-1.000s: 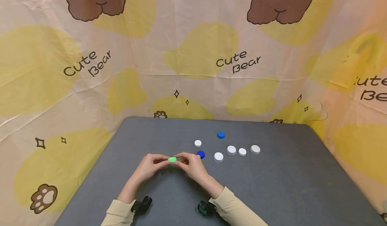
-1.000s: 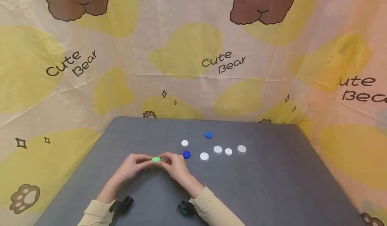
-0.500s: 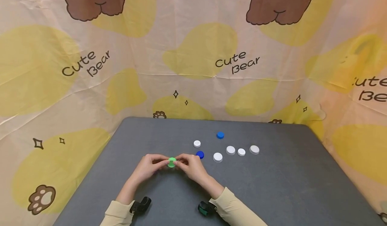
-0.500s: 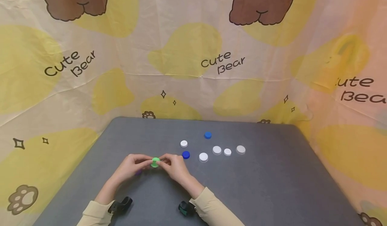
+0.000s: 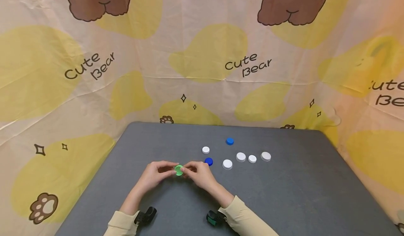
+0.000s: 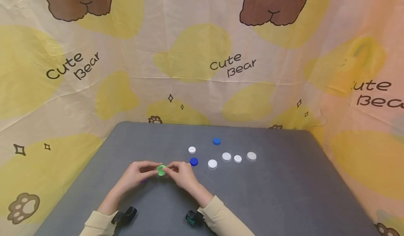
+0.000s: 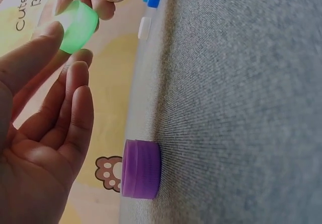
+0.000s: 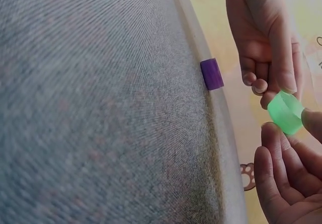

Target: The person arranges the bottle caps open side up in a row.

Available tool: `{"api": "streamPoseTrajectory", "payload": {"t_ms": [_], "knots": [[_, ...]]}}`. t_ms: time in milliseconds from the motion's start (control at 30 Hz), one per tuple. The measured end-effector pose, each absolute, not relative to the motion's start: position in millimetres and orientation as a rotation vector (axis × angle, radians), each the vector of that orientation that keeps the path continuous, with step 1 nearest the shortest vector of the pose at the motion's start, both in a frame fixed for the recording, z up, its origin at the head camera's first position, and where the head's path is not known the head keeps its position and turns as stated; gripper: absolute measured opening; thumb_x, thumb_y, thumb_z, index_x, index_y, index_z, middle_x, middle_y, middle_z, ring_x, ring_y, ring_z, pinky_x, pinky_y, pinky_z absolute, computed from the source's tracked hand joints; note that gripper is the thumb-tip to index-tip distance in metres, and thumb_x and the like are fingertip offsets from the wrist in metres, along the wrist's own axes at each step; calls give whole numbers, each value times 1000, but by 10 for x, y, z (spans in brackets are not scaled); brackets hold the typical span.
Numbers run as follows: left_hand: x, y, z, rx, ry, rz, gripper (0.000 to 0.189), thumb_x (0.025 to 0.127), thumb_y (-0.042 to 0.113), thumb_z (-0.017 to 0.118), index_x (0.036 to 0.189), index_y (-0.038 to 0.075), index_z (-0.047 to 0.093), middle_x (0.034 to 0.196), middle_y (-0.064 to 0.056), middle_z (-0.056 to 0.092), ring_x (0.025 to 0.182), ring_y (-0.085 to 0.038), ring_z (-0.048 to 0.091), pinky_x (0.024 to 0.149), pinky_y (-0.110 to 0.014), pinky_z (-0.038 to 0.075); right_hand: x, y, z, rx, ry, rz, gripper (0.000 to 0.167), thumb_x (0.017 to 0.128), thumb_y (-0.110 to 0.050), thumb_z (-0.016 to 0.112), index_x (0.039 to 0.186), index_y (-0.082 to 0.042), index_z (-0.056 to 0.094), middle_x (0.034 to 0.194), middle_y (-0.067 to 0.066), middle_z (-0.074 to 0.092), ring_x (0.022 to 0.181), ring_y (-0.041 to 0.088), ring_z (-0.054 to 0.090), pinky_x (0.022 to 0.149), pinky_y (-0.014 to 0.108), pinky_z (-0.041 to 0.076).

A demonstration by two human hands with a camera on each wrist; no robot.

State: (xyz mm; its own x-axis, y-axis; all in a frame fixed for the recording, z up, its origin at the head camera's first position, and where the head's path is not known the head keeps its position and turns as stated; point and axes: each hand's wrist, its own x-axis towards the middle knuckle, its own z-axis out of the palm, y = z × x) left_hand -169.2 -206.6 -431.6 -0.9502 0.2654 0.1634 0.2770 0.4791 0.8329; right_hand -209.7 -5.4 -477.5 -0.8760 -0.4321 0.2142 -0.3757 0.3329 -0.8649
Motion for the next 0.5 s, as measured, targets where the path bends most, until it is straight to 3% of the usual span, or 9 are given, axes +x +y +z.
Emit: {"api": "streamPoseTrajectory", "payload": {"t_ms": [300,500], "knots": [[-1662,-2090,-4358,-557,-2634,-1583,35,79,9,75,113,4,69,93,-15,70,78,-17,67,67,-23,53,-2070,-82,-4749,-726,2467,-1650,24,91,-31,64,92,-9,73,73,2,72,65,10,68,57,20,51],[-1650,-2093,-4353,-533,-2657,-1538,33,78,10,76,111,4,69,91,-14,71,76,-17,67,65,-23,52,-2060,-102,-4750,-743,2425,-1698,21,91,-28,64,95,-9,72,73,4,72,65,17,69,57,21,52]]}}
